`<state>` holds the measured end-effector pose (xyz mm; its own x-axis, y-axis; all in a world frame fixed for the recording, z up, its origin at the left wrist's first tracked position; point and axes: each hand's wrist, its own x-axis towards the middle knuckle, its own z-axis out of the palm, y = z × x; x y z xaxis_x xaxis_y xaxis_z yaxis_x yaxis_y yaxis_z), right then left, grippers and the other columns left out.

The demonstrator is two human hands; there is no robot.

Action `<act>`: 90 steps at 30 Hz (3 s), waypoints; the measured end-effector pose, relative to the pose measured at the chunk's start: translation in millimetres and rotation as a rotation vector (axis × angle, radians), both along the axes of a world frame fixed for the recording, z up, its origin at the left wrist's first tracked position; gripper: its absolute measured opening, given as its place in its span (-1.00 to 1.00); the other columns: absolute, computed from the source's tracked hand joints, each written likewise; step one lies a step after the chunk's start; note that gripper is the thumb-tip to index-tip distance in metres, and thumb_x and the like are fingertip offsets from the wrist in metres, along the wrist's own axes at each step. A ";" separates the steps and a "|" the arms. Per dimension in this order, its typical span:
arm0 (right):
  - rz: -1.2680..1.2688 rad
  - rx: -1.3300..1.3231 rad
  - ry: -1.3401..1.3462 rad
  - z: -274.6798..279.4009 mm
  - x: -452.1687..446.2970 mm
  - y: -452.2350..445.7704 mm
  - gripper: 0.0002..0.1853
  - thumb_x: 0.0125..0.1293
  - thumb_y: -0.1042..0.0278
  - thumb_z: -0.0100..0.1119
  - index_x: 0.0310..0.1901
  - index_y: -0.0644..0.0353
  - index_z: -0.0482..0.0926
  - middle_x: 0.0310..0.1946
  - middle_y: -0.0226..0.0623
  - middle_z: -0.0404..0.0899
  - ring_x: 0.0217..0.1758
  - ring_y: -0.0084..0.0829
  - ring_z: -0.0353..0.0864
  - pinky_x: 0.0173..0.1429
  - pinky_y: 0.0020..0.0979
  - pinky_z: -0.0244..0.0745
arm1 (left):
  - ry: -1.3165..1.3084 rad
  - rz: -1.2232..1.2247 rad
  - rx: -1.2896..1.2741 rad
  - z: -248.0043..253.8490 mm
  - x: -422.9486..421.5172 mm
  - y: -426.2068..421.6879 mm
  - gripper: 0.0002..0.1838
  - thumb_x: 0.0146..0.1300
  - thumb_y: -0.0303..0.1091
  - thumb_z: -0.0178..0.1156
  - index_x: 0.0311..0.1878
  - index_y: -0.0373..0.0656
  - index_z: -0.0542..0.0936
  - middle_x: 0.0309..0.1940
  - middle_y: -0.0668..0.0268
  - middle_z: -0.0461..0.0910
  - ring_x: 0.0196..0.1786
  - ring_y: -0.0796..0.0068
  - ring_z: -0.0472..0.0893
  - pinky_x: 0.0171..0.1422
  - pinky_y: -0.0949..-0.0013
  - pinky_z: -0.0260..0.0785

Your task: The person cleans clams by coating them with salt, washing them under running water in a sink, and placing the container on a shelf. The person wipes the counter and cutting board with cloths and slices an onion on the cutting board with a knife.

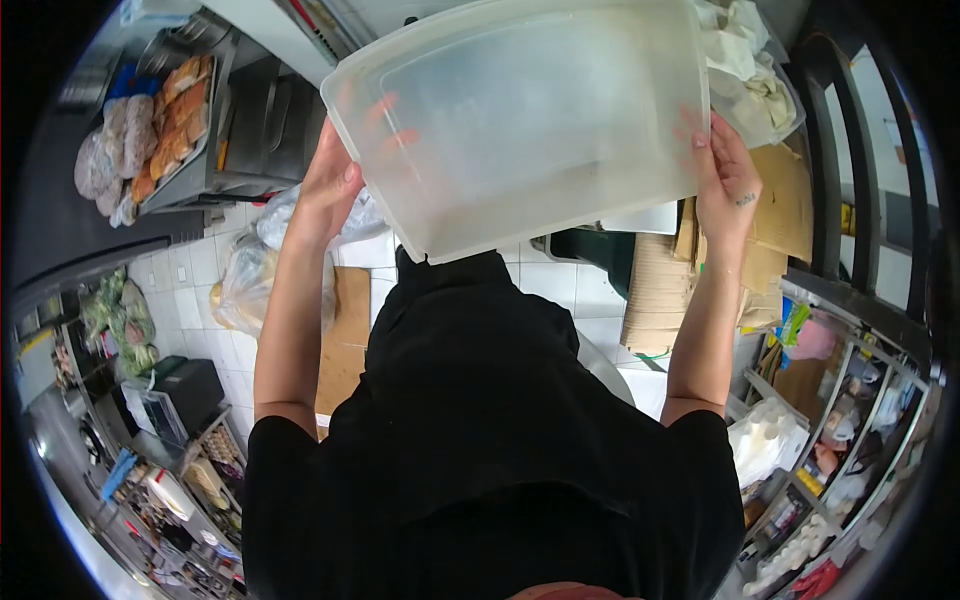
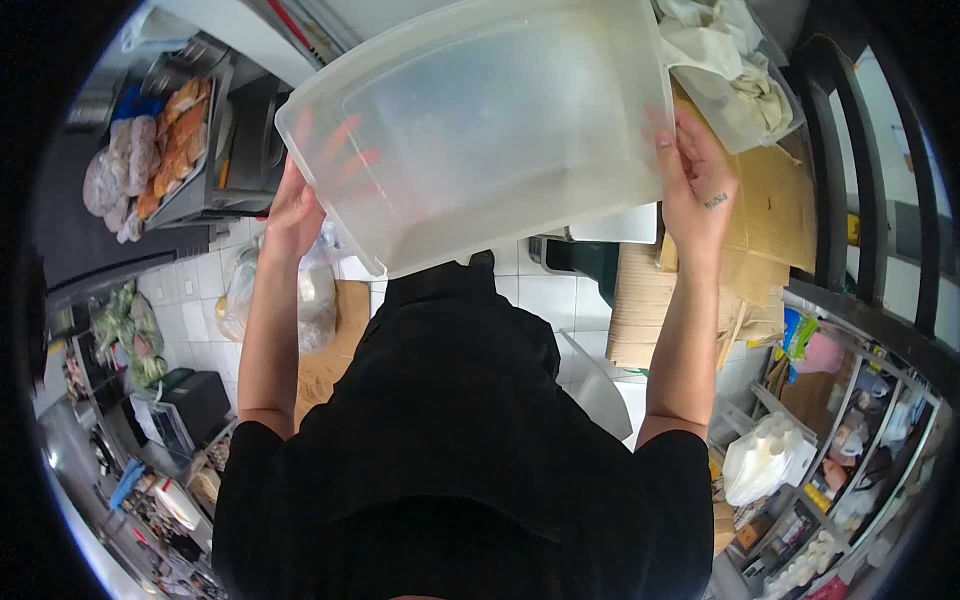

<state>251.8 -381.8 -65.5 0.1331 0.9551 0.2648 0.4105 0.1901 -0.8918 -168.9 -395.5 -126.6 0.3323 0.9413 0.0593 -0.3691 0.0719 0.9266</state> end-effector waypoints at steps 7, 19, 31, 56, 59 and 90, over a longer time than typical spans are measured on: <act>0.031 0.020 -0.005 15.4 -68.5 -8.2 -0.61 0.52 0.42 0.11 0.26 0.47 0.45 0.14 -0.15 0.66 0.12 -0.39 0.69 0.15 -0.42 0.58 | -0.142 0.067 0.042 -23.6 -55.0 -30.0 0.19 0.14 0.12 0.39 0.65 0.13 -0.20 0.61 0.03 -0.02 0.51 -0.14 0.27 0.46 -0.21 0.24; 0.136 0.097 -0.191 30.8 -241.2 -38.8 -0.62 0.44 0.47 0.20 0.24 0.40 0.53 0.08 -0.09 0.68 0.13 -0.40 0.68 0.14 -0.44 0.59 | -0.243 0.162 -0.024 -47.0 -209.8 -90.2 0.21 0.14 0.31 0.35 0.65 0.30 -0.25 0.62 0.09 -0.05 0.56 -0.15 0.18 0.46 -0.27 0.20; 0.328 0.199 -0.238 46.5 -350.1 -35.5 -0.63 0.41 0.43 0.26 0.22 0.28 0.60 0.05 -0.14 0.71 0.13 -0.36 0.71 0.04 -0.46 0.61 | -0.347 0.332 -0.022 -56.2 -285.1 -139.8 0.13 0.21 0.20 0.34 0.64 0.36 -0.22 0.63 0.05 -0.08 0.55 -0.18 0.16 0.43 -0.27 0.22; -0.167 -0.027 0.692 99.9 -8.4 -35.9 -0.18 0.54 -0.37 -0.47 0.47 0.21 0.25 0.40 -0.08 0.38 0.43 -0.09 0.40 0.48 0.01 0.29 | 0.525 0.355 1.318 80.1 10.3 -9.2 0.10 -0.09 -0.39 0.46 0.57 0.23 0.13 0.53 0.22 0.26 0.59 -0.07 0.16 0.62 -0.23 -0.02; -0.008 -0.271 0.750 44.1 95.1 -66.9 -0.29 0.59 -0.23 -0.33 0.43 0.26 0.32 0.41 -0.14 0.37 0.47 -0.17 0.34 0.55 -0.13 0.18 | 0.608 0.376 1.706 9.0 59.6 7.5 -0.15 0.13 -0.46 0.32 0.49 0.22 0.25 0.52 0.34 0.28 0.58 -0.01 0.20 0.60 -0.33 -0.03; 0.482 -0.526 -0.055 22.0 -437.0 8.4 0.07 0.38 -0.62 -0.43 0.48 0.33 0.23 0.49 0.02 0.23 0.57 -0.05 0.16 0.59 -0.04 0.09 | 1.115 0.807 0.617 -10.1 -282.8 -279.8 0.14 -0.12 -0.46 0.43 0.59 0.04 0.06 0.64 0.14 -0.16 0.63 -0.32 -0.23 0.49 -0.45 0.09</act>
